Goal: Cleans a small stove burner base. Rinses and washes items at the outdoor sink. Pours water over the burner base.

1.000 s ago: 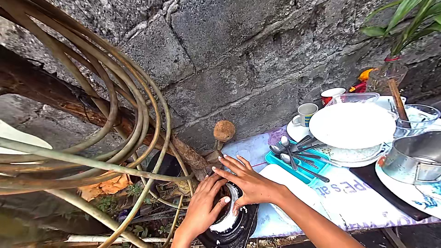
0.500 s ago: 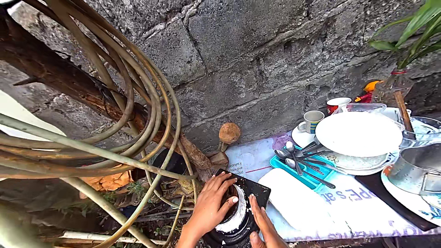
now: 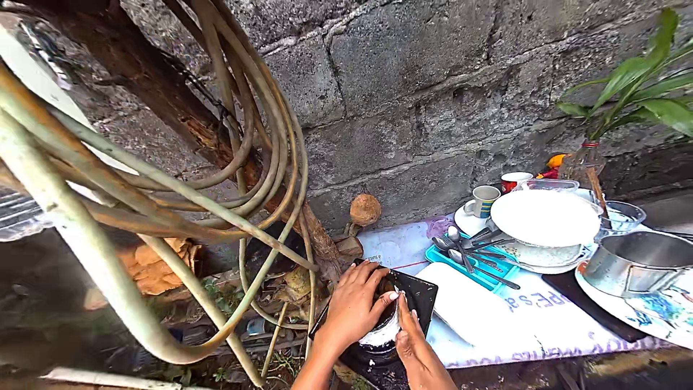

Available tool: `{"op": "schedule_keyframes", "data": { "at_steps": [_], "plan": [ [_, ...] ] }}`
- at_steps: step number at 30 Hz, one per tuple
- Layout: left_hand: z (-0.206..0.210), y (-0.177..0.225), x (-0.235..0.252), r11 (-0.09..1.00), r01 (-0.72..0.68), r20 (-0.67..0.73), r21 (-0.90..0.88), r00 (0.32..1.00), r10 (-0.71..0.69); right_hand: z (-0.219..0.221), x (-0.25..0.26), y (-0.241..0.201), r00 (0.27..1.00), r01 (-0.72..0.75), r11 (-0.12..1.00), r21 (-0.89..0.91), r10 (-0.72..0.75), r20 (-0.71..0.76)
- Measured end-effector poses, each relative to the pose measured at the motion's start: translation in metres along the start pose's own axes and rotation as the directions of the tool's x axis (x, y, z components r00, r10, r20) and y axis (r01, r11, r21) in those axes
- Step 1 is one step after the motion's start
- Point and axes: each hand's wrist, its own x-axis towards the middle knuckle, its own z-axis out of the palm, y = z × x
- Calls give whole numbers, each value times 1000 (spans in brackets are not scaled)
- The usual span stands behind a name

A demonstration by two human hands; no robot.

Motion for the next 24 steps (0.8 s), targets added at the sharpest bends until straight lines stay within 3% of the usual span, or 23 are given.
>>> {"op": "schedule_keyframes", "data": {
  "at_steps": [7,12,16,24],
  "plan": [
    [-4,6,1,999,32,44,-1,999,-32,8,8,6,990,-12,1000,-5,12,-141],
    [-6,8,1,999,34,54,-17,998,-33,5,17,2,982,-24,998,57,34,-184],
    [-8,9,0,999,28,73,-39,997,-25,4,25,-4,982,-92,996,-1,91,-163],
    [-9,10,0,999,16,79,-42,997,-12,12,43,-7,956,-83,995,50,94,-277]
  ]
}}
